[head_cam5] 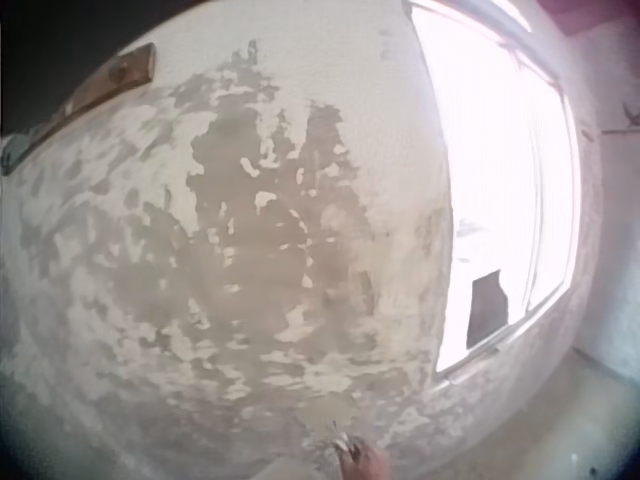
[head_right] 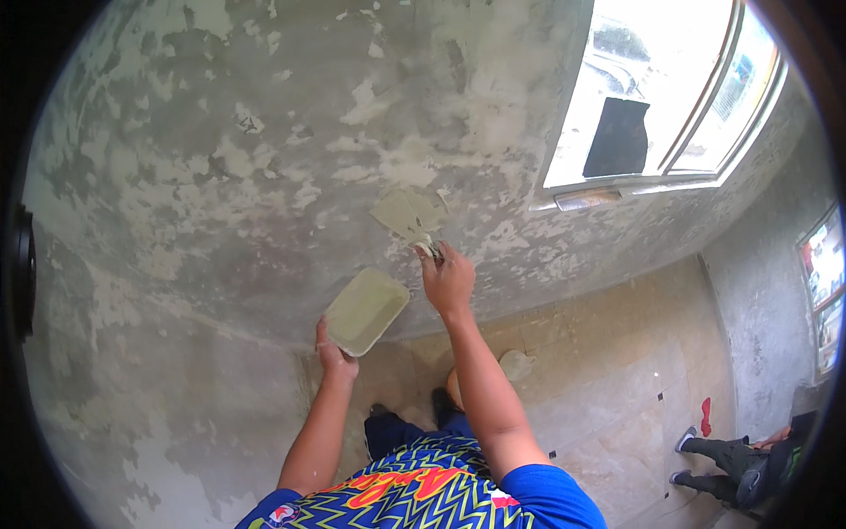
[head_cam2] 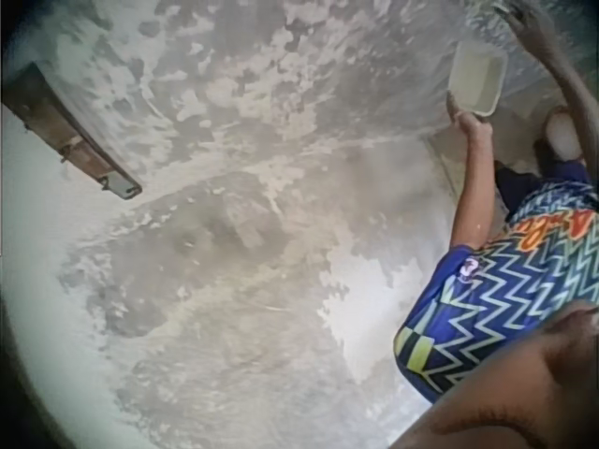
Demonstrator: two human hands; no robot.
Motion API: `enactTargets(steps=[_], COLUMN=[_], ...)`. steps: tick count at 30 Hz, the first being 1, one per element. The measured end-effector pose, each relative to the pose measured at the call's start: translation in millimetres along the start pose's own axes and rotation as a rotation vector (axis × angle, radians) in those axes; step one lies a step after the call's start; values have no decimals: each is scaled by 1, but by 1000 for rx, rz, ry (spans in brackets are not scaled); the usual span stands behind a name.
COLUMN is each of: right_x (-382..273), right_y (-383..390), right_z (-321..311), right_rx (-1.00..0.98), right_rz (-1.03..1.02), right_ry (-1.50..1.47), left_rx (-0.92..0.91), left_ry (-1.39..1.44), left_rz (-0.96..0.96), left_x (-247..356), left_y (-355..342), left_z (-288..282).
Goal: The person applies spackle to a concrete wall using a putty knife, repeatedly scooping the material from a small white container and smoothing it over the surface in several areas.
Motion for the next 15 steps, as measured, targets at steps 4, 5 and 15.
enactTargets(steps=[4,5,15], right_x=[49,65,48], right_y=[4,11,-2], right_z=[-1,-4,-40], right_rx=[66,80,66], right_rz=[-41,-40,92], right_ry=[49,88,-12], left_rx=[-24,-24,81], left_ry=[12,0,1], left_rz=[31,74,47], left_x=[7,10,-4], left_y=[0,0,11], left_z=[10,9,8])
Point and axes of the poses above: each hand's wrist, its own y-axis away from the middle knuckle, its own z-axis out of the palm, x = y × z, the point moved 5 cm from there along -y, towards the middle knuckle, and after that the axes turned 13 degrees about x, right-handed, at the moved point
